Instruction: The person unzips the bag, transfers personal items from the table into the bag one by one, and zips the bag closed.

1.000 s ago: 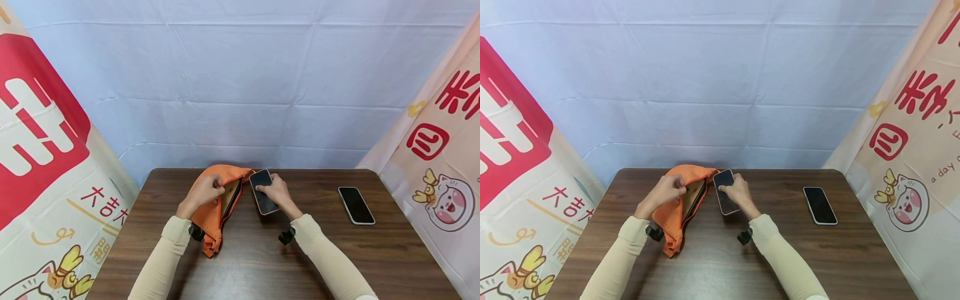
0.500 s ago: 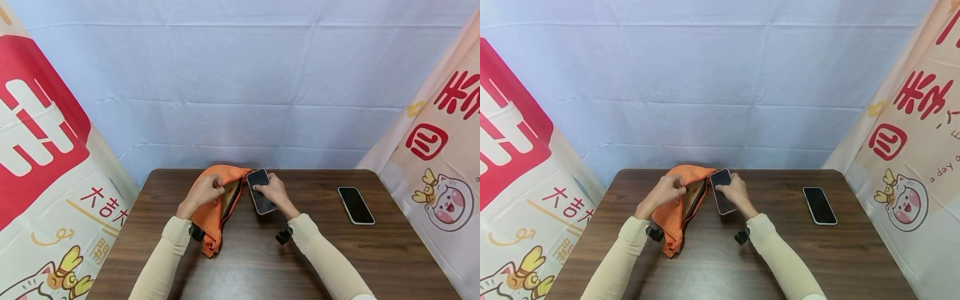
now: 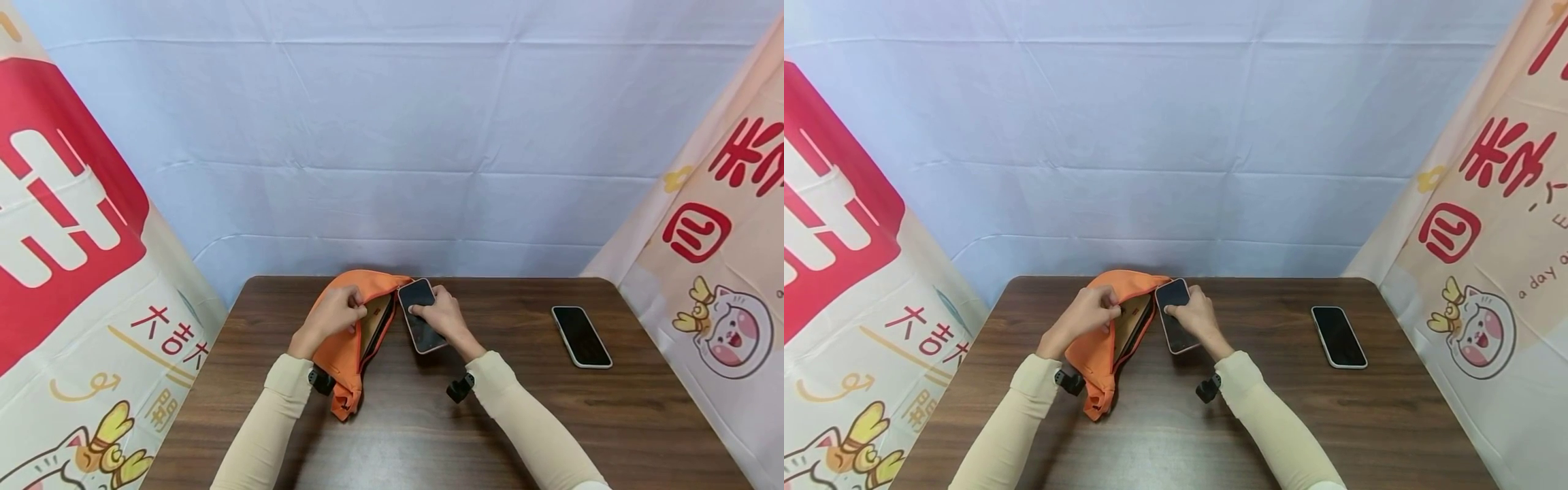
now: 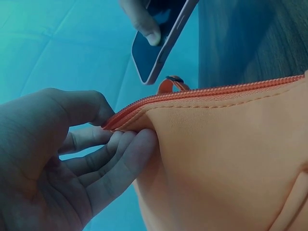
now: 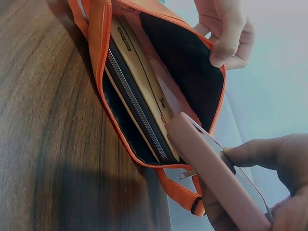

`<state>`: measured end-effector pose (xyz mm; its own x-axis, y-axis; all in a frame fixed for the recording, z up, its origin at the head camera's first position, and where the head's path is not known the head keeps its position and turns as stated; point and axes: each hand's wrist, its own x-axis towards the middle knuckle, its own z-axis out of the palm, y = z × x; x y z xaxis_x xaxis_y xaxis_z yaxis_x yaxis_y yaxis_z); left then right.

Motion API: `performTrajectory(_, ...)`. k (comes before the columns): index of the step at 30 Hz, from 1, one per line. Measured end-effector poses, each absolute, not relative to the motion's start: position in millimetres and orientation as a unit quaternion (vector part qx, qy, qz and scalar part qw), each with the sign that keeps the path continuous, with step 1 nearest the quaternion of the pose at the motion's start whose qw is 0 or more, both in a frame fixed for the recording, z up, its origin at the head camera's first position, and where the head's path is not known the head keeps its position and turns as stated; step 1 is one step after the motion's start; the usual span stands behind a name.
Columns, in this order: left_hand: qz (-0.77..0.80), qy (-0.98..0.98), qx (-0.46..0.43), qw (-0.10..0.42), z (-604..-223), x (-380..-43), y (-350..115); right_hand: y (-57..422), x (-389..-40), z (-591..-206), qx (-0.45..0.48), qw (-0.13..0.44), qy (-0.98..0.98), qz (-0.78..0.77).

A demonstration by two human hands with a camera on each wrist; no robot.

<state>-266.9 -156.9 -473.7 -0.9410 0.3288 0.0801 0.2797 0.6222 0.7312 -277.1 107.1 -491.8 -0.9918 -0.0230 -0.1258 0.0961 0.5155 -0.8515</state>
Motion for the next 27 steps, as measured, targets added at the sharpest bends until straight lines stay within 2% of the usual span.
performTrajectory(27,0.399,0.9,0.171,0.033,-472.5,-266.6,-156.7,88.9,-275.1,-503.3,0.012,0.078,0.864,-0.497)
